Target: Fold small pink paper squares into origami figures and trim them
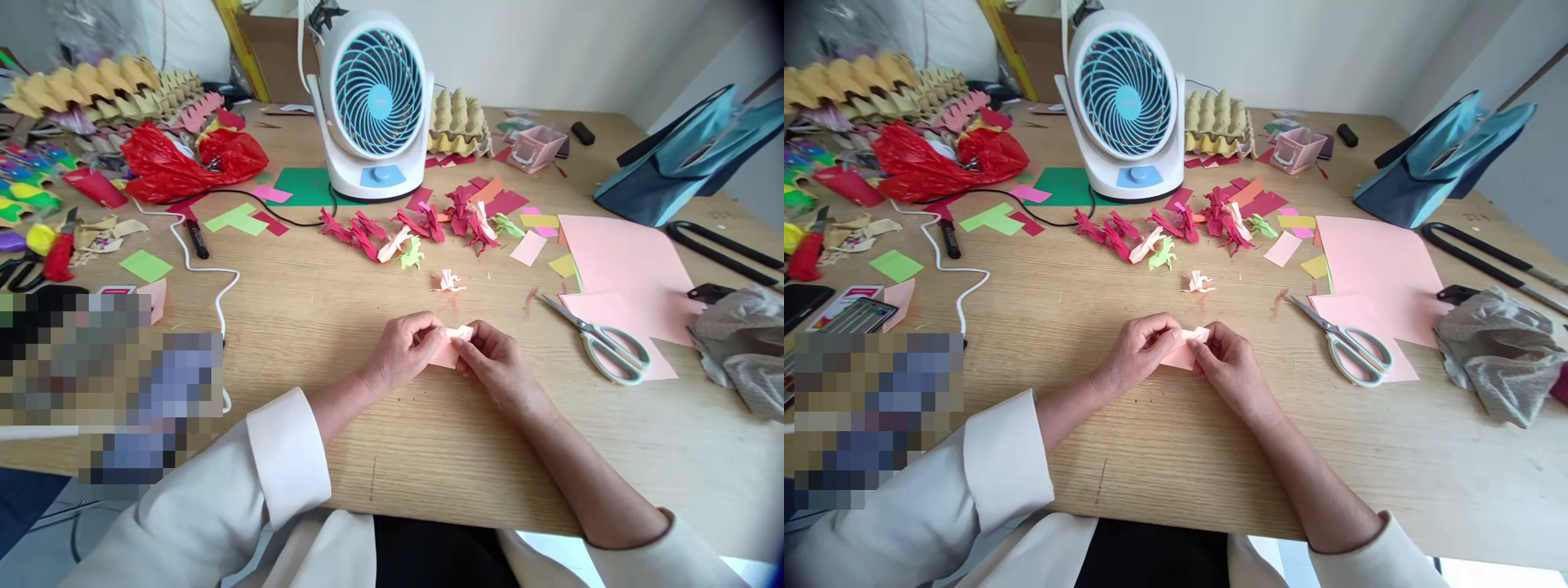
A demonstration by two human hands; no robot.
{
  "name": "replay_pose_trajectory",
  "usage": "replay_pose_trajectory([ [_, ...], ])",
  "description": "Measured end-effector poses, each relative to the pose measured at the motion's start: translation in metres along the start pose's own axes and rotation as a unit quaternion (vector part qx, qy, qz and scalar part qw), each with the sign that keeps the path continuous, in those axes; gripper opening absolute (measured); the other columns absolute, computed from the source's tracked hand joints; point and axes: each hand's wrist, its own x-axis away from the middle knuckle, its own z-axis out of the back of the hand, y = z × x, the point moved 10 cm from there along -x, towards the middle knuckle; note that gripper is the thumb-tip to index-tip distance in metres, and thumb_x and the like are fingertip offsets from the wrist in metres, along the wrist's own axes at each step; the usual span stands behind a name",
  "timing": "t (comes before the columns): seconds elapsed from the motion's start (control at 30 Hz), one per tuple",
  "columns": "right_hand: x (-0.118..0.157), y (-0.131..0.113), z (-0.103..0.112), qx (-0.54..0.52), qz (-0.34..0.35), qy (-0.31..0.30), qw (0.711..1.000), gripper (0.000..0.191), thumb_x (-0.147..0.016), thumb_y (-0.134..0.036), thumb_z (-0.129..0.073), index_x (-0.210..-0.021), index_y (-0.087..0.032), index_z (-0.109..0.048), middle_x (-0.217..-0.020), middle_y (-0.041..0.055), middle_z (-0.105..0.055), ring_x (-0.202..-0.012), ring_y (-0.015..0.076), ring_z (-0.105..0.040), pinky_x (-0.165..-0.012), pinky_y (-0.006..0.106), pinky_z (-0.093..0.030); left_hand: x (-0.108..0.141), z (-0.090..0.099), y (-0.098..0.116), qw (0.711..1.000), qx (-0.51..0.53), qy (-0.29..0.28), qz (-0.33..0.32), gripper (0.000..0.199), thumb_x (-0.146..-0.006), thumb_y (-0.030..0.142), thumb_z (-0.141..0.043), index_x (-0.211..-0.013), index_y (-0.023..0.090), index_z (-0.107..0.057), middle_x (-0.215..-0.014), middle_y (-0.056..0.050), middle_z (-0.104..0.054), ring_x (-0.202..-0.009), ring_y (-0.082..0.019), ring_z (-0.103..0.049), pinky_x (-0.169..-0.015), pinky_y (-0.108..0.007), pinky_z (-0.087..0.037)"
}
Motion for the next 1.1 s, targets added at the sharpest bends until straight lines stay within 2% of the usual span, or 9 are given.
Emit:
replay_pose_trajectory([
  [0.2, -0.002, 0.0, 0.005, -0.026, 0.002, 0.031, 0.999, 0.036, -0.081, -0.05, -0.068, -0.075, -0.019, -0.052, -0.059, -0.002, -0.058, -0.053, 0.0103, -0.052, -0.052, 0.024, -0.039, 0.001, 0.001, -0.005, 1.0, 0.014, -0.005, 0.016, 0.021, -0.09, 0.033, -0.056, -0.079, 0.016, -0.061, -0.072, 0.001, -0.06, -0.065, -0.01, -0.053, -0.062, -0.02, -0.041],
  [0.33, -0.002, -0.002, 0.004, -0.045, 0.008, 0.023, 0.999, 0.031, -0.087, -0.049, -0.061, -0.087, -0.019, -0.053, -0.062, -0.0017, -0.059, -0.055, 0.0119, -0.055, -0.053, 0.024, -0.043, 0.002, 0.002, -0.016, 0.998, 0.031, -0.002, 0.054, 0.023, -0.089, 0.036, -0.058, -0.077, 0.017, -0.061, -0.07, 0.002, -0.059, -0.061, -0.009, -0.052, -0.057, -0.019, -0.042],
  [0.43, 0.0, -0.011, 0.01, -0.036, 0.058, 0.042, 0.997, 0.022, -0.093, -0.039, -0.054, -0.104, -0.021, -0.05, -0.073, -0.0016, -0.06, -0.061, 0.0124, -0.057, -0.058, 0.026, -0.046, 0.003, 0.002, -0.026, 0.994, 0.076, -0.003, 0.083, 0.018, -0.088, 0.035, -0.059, -0.085, 0.017, -0.061, -0.069, 0.002, -0.059, -0.057, -0.008, -0.053, -0.05, -0.018, -0.042],
  [0.5, 0.003, -0.023, 0.013, 0.014, 0.114, 0.055, 0.992, 0.016, -0.094, -0.028, -0.051, -0.109, -0.023, -0.049, -0.085, -0.0001, -0.059, -0.067, 0.0118, -0.058, -0.062, 0.026, -0.047, 0.003, 0.003, -0.032, 0.989, 0.11, -0.001, 0.095, 0.017, -0.088, 0.035, -0.059, -0.092, 0.018, -0.06, -0.07, 0.002, -0.06, -0.054, -0.008, -0.055, -0.045, -0.017, -0.041],
  [0.6, 0.011, -0.038, 0.007, 0.122, 0.191, 0.045, 0.973, 0.019, -0.091, -0.014, -0.049, -0.107, -0.023, -0.052, -0.093, 0.0013, -0.057, -0.072, 0.0113, -0.057, -0.066, 0.026, -0.046, 0.002, 0.005, -0.034, 0.985, 0.143, 0.009, 0.098, 0.019, -0.088, 0.037, -0.06, -0.097, 0.019, -0.057, -0.071, 0.003, -0.06, -0.049, -0.007, -0.053, -0.04, -0.016, -0.04],
  [0.73, 0.018, -0.049, -0.007, 0.22, 0.251, 0.013, 0.943, 0.023, -0.086, -0.007, -0.051, -0.102, -0.022, -0.055, -0.092, 0.002, -0.053, -0.074, 0.0118, -0.055, -0.068, 0.026, -0.046, 0.002, 0.003, -0.033, 0.98, 0.173, 0.003, 0.1, 0.021, -0.088, 0.037, -0.062, -0.096, 0.019, -0.055, -0.068, 0.004, -0.06, -0.045, -0.006, -0.053, -0.04, -0.016, -0.042],
  [0.93, 0.017, -0.05, -0.007, 0.249, 0.267, 0.018, 0.931, 0.022, -0.083, -0.003, -0.051, -0.094, -0.02, -0.058, -0.088, 0.0026, -0.052, -0.075, 0.013, -0.053, -0.068, 0.026, -0.046, 0.005, -0.008, -0.033, 0.966, 0.216, -0.05, 0.134, 0.031, -0.084, 0.036, -0.067, -0.105, 0.016, -0.056, -0.083, -0.002, -0.068, -0.056, -0.01, -0.065, -0.048, -0.019, -0.05],
  [1.1, 0.014, -0.049, -0.002, 0.215, 0.249, 0.01, 0.944, 0.004, -0.088, -0.017, -0.059, -0.089, -0.021, -0.061, -0.089, 0.0034, -0.054, -0.076, 0.0141, -0.055, -0.069, 0.027, -0.047, 0.005, -0.01, -0.033, 0.961, 0.22, -0.072, 0.154, 0.039, -0.081, 0.035, -0.07, -0.112, 0.014, -0.058, -0.087, -0.006, -0.071, -0.064, -0.012, -0.067, -0.051, -0.019, -0.05],
])
